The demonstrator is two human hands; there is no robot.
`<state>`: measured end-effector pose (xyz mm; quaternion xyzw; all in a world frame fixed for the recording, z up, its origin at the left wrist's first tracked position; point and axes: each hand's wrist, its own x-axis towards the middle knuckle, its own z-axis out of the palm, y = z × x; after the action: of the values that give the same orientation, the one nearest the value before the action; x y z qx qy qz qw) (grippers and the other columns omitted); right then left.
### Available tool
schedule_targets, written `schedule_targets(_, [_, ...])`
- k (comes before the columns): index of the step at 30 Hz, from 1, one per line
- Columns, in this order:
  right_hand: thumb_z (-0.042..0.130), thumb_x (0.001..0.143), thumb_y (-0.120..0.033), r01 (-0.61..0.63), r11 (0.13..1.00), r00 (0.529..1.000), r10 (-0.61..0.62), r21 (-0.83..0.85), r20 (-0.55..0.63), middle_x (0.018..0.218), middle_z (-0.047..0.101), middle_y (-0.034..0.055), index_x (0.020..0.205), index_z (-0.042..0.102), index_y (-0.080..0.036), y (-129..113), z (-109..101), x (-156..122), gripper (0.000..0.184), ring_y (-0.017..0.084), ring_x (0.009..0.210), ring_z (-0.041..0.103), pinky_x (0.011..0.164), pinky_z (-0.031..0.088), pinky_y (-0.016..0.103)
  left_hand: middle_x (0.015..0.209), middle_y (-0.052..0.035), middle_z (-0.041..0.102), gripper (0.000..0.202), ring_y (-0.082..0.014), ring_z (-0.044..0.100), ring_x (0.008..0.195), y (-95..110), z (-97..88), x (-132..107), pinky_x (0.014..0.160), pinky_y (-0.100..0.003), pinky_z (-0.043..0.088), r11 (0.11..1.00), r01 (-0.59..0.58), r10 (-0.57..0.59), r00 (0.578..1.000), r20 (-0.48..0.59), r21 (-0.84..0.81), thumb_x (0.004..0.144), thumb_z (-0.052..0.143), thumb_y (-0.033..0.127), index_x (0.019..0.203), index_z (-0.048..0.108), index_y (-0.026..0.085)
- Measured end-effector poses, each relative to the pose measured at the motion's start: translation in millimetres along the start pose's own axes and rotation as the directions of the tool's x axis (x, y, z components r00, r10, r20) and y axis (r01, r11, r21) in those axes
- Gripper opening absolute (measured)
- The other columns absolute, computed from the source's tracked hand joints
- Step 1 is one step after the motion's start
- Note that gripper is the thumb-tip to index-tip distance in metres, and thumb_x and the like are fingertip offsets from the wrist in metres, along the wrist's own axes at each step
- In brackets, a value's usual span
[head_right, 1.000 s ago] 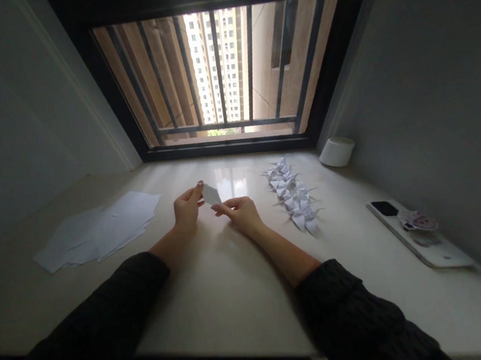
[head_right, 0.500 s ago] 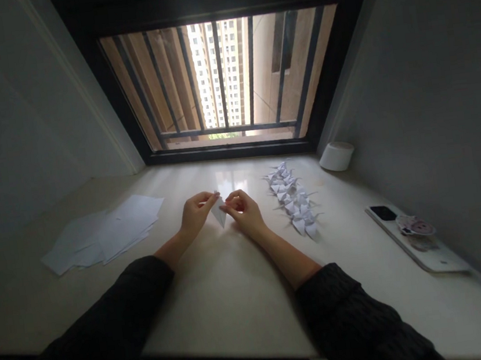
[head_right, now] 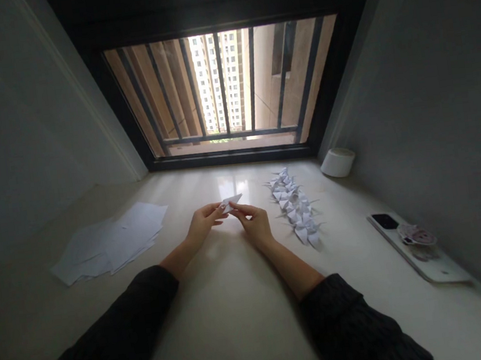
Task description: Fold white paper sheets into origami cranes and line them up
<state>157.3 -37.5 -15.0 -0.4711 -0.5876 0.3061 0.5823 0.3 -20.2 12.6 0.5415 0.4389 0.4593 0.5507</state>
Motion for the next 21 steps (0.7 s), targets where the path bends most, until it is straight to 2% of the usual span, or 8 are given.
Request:
schedule_targets(6, [0.067, 0.074, -0.039, 0.063, 0.996, 0.997, -0.06, -0.063, 0.048, 0.092, 0.072, 0.0049, 0.1, 0.071, -0.024, -10.3, -2.8, -0.9, 0.03, 0.019, 0.077, 0.064, 0.072, 0.051, 0.032, 0.09, -0.0108, 0.071, 0.048, -0.0215, 0.067, 0.084, 1.5, -5.6, 1.2, 0.069, -0.028, 0.048, 0.997, 0.062, -0.061, 0.998, 0.024, -0.039, 0.065, 0.073, 0.049, 0.098, 0.068, 0.015])
schedule_targets(10, [0.067, 0.074, -0.037, 0.063, 0.998, 0.98, -0.068, 0.029, 0.189, 0.103, 0.071, 0.0053, 0.105, 0.069, -0.025, -9.3, -6.4, 4.4, 0.033, 0.02, 0.087, 0.064, 0.081, 0.051, 0.035, 0.084, -0.0102, 0.071, 0.045, -0.0211, 0.068, 0.08, 4.7, -10.1, 2.7, 0.063, -0.026, 0.046, 0.997, 0.074, -0.074, 0.995, 0.068, 0.003, 0.063, 0.075, 0.047, 0.094, 0.069, 0.015])
schedule_targets(12, [0.067, 0.074, -0.038, 0.033, 0.998, 0.971, -0.043, 0.044, 0.236, 0.104, 0.071, 0.0056, 0.107, 0.069, -0.025, -6.6, -7.9, 6.1, 0.036, 0.02, 0.086, 0.065, 0.083, 0.051, 0.037, 0.082, -0.0101, 0.071, 0.045, -0.0204, 0.068, 0.077, 5.6, -11.7, 3.2, 0.061, -0.025, 0.046, 0.996, 0.08, -0.083, 0.993, 0.087, 0.029, 0.062, 0.075, 0.047, 0.093, 0.069, 0.015])
schedule_targets(16, [0.071, 0.07, -0.039, -0.044, 0.998, 0.976, 0.032, 0.052, 0.215, 0.097, 0.073, 0.0056, 0.106, 0.07, -0.024, -3.3, -8.7, 6.3, 0.039, 0.02, 0.08, 0.066, 0.079, 0.052, 0.037, 0.081, -0.0095, 0.071, 0.046, -0.0191, 0.067, 0.075, 3.7, -11.2, 3.7, 0.063, -0.026, 0.047, 0.996, 0.088, -0.09, 0.992, 0.091, 0.024, 0.064, 0.074, 0.048, 0.095, 0.067, 0.015])
schedule_targets(19, [0.072, 0.068, -0.041, -0.096, 0.992, 0.981, 0.081, 0.081, 0.176, 0.09, 0.074, 0.0051, 0.105, 0.07, -0.024, -3.9, -8.2, 6.6, 0.041, 0.021, 0.077, 0.066, 0.074, 0.054, 0.037, 0.081, -0.0088, 0.071, 0.046, -0.019, 0.068, 0.077, -0.4, -8.4, 4.2, 0.069, -0.028, 0.05, 0.995, 0.087, -0.084, 0.994, 0.071, -0.044, 0.065, 0.074, 0.046, 0.099, 0.066, 0.015])
schedule_targets(21, [0.072, 0.067, -0.041, -0.106, 0.989, 0.984, 0.089, 0.104, 0.156, 0.091, 0.074, 0.005, 0.105, 0.07, -0.023, -4.6, -7.9, 7.3, 0.042, 0.022, 0.079, 0.067, 0.078, 0.054, 0.039, 0.084, -0.0094, 0.071, 0.047, -0.0192, 0.068, 0.079, -2.6, -6.8, 4.8, 0.075, -0.031, 0.051, 0.989, 0.1, -0.095, 0.994, 0.051, -0.107, 0.066, 0.074, 0.045, 0.101, 0.066, 0.015])
